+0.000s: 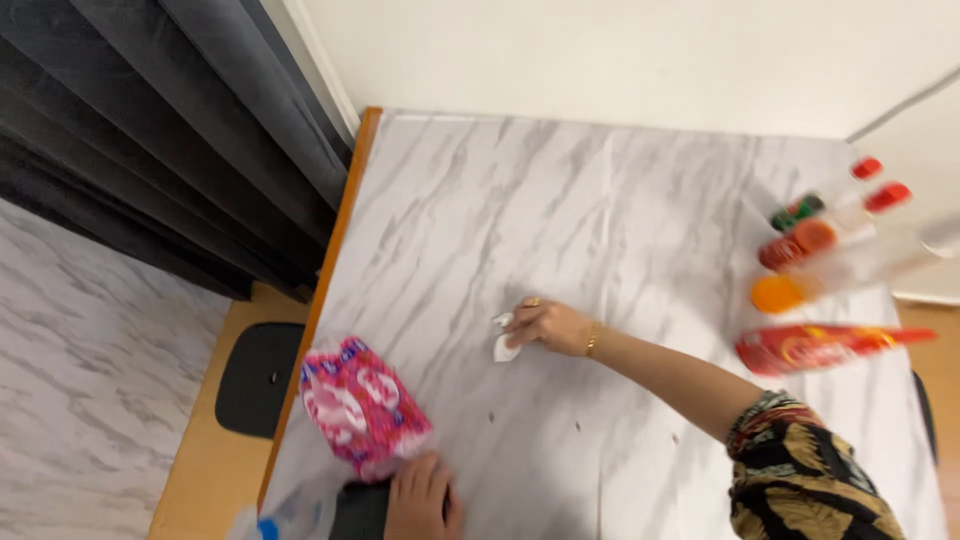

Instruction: The recorder cleans a marble-patterned table using a spray bottle, tissues, and a cloth.

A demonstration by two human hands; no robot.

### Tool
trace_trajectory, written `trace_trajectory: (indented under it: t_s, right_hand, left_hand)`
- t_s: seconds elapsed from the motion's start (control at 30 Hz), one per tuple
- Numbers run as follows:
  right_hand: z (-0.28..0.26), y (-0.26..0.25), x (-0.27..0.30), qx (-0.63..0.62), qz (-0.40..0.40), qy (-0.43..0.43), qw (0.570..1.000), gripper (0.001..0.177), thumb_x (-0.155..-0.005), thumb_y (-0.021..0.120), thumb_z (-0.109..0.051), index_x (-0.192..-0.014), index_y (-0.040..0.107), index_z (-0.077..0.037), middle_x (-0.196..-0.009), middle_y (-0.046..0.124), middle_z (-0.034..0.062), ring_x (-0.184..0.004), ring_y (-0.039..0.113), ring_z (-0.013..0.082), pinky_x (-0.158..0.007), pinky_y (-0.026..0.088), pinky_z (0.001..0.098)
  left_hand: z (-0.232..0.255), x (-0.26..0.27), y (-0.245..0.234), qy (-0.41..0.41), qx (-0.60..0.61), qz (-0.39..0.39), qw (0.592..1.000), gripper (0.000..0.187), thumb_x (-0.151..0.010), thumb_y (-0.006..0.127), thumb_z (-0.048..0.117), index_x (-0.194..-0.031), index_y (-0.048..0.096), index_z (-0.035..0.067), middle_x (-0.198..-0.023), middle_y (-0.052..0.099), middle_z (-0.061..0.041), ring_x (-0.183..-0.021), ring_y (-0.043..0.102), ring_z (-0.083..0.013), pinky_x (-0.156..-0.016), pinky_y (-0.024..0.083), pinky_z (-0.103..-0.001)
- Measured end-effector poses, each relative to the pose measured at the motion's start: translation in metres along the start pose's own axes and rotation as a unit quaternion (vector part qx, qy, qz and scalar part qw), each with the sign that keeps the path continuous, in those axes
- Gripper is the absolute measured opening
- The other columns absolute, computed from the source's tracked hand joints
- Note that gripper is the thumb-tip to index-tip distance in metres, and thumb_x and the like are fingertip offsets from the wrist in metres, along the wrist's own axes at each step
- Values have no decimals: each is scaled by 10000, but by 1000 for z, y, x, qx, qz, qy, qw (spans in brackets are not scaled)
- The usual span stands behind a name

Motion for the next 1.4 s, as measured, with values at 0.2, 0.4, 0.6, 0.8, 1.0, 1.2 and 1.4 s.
trace_trajectory:
  t_s: [0.2, 0.4, 0.6, 0.8, 1.0, 1.2, 1.4]
  right_hand:
    - [73, 36, 81, 24, -154, 40, 987, 156, -850, 749, -66, -953, 811, -164, -1009, 750, 67, -994, 671, 288, -911, 518, 405]
    - [25, -7, 72, 177, 96, 307, 930, 466, -734, 665, 32, -1134, 781, -178, -1158, 701, 59, -1113, 607, 285, -981, 504, 375]
    - [-70, 45, 125, 158, 192, 352, 902, 437, -730, 673, 50, -1060, 811, -202, -1146, 736, 13, -1118, 619, 258, -960, 531, 356]
    - [-86, -22, 248, 69, 368, 519, 768, 381, -808, 653, 19, -1125, 796, -137, -1107, 704, 100, -1003, 626, 289, -884, 527, 387]
    - [-108, 10, 277, 277, 312, 529, 739, 428, -748, 663, 16, -1148, 791, -70, -1074, 655, 187, -985, 575, 378, -883, 488, 448]
    - [-114, 30, 279, 69, 394, 463, 791, 277, -903, 591, -14, -1116, 760, -68, -1123, 657, 200, -1055, 610, 360, -934, 495, 428]
    - [-130, 13, 340, 290, 348, 574, 682, 415, -825, 591, 36, -1206, 734, -43, -1132, 628, 223, -1066, 564, 415, -970, 457, 496]
  left_hand:
    - [30, -38, -43, -62, -1, -57, 996, 269, -787, 659, 163, -1032, 619, 58, -1175, 629, -167, -1132, 575, -375, -984, 440, -501]
    - [40, -41, -49, -38, -2, -60, 997, 233, -808, 650, 144, -1014, 611, 43, -1151, 624, -157, -1112, 575, -374, -979, 441, -500]
    - [47, -39, -54, -38, 0, -40, 998, 222, -821, 642, 144, -1022, 629, 53, -1178, 629, -140, -1110, 579, -358, -990, 438, -491]
    - [49, -37, -53, -38, -14, -59, 997, 217, -830, 641, 145, -1023, 636, 46, -1182, 634, -134, -1121, 580, -345, -998, 434, -479]
    - [51, -36, -52, -22, -25, -46, 998, 225, -827, 631, 137, -1033, 641, 47, -1188, 633, -132, -1118, 583, -336, -993, 436, -473]
    - [53, -36, -54, -28, -11, -53, 998, 223, -837, 633, 139, -1039, 628, 45, -1181, 630, -135, -1090, 578, -342, -983, 434, -473]
    - [49, -36, -53, -31, -9, -55, 998, 215, -836, 629, 143, -1033, 614, 59, -1190, 625, -129, -1106, 571, -342, -989, 427, -477]
Point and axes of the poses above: each hand's wrist, its own x-axis away from the middle knuckle, its own y-axis out of the palm, z = x × y, the point moved 5 cm from there along -x, towards the middle knuckle
